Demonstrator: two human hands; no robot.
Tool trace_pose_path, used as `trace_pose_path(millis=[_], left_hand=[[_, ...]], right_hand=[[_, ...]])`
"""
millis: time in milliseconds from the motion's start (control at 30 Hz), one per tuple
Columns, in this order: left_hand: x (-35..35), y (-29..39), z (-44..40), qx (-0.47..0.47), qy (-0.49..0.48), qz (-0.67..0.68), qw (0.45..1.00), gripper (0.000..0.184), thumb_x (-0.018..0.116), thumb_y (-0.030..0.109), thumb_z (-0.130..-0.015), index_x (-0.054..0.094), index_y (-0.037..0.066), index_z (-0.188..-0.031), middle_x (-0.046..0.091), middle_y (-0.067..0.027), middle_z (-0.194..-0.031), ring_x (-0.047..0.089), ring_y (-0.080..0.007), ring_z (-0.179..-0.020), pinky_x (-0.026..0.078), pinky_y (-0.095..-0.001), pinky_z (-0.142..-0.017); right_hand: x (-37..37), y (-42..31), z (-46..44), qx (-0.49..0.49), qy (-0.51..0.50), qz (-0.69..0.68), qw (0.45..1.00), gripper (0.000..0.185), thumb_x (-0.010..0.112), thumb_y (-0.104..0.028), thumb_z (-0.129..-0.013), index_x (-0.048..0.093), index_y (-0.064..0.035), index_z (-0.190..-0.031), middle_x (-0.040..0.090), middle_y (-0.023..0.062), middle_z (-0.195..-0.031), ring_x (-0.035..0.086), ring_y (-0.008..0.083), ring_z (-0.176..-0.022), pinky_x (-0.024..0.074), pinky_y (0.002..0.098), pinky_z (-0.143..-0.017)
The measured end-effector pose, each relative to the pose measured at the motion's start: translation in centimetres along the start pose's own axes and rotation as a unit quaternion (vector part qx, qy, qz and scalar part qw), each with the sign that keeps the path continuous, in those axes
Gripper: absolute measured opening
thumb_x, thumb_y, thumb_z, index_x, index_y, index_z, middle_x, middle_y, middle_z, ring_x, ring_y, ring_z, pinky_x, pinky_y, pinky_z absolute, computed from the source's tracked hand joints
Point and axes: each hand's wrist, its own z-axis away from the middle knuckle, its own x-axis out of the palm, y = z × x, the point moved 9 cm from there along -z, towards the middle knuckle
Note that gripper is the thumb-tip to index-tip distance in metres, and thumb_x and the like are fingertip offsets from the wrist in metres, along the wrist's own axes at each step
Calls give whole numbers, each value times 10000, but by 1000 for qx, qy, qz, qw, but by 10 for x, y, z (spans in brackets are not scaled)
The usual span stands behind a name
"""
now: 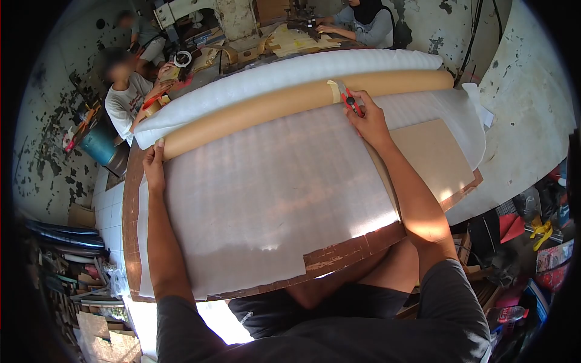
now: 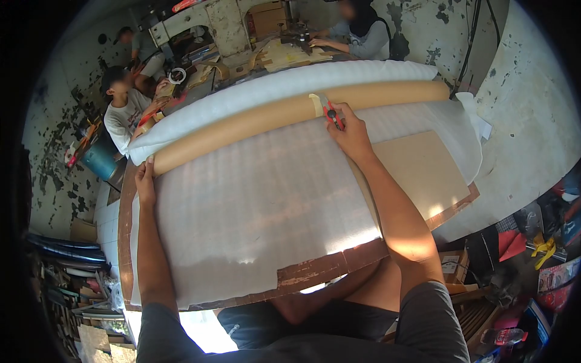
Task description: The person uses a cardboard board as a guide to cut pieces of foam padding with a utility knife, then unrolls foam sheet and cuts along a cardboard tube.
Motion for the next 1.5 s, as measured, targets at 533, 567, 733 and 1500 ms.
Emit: trace_pose_path(millis=[533, 567, 733, 1500], left_hand=[[1, -2, 1, -25, 8, 14, 1000, 376, 675, 423, -1007, 742, 57, -1058, 674, 42, -936, 571, -49, -856, 446, -243, -808], [1, -4, 0, -28, 5, 19, 999, 383, 673, 425, -1007, 741, 56, -1081, 682, 38, -961, 590, -54, -891, 461, -252, -849], [-1, -11, -4, -25, 1, 11, 1000, 385, 671, 421, -1010, 737, 57, -1117, 690, 32, -983, 601, -58, -915, 470, -260, -862], [0, -15, -7, -32, -6, -12, 999, 407, 650, 426, -1021, 725, 38, -1114, 689, 13, -996, 608, -67, -916, 482, -267, -872]], right_hand=[[7, 2, -1, -6, 7, 16, 1000, 426, 722, -205, -918, 534, -68, -1275, 650, 114, -712, 625, 194, -615, 513, 330, -652], [8, 1, -3, -25, 14, 27, 999, 418, 713, -186, -935, 528, -79, -1295, 651, 88, -705, 614, 153, -600, 494, 315, -614], [8, 1, -1, -20, 17, 23, 999, 406, 702, -162, -952, 522, -88, -1308, 650, 59, -697, 599, 108, -579, 471, 300, -564], [15, -8, -6, -53, 32, 33, 998, 411, 704, -180, -915, 514, -77, -1264, 670, 115, -734, 663, 223, -631, 527, 352, -660]])
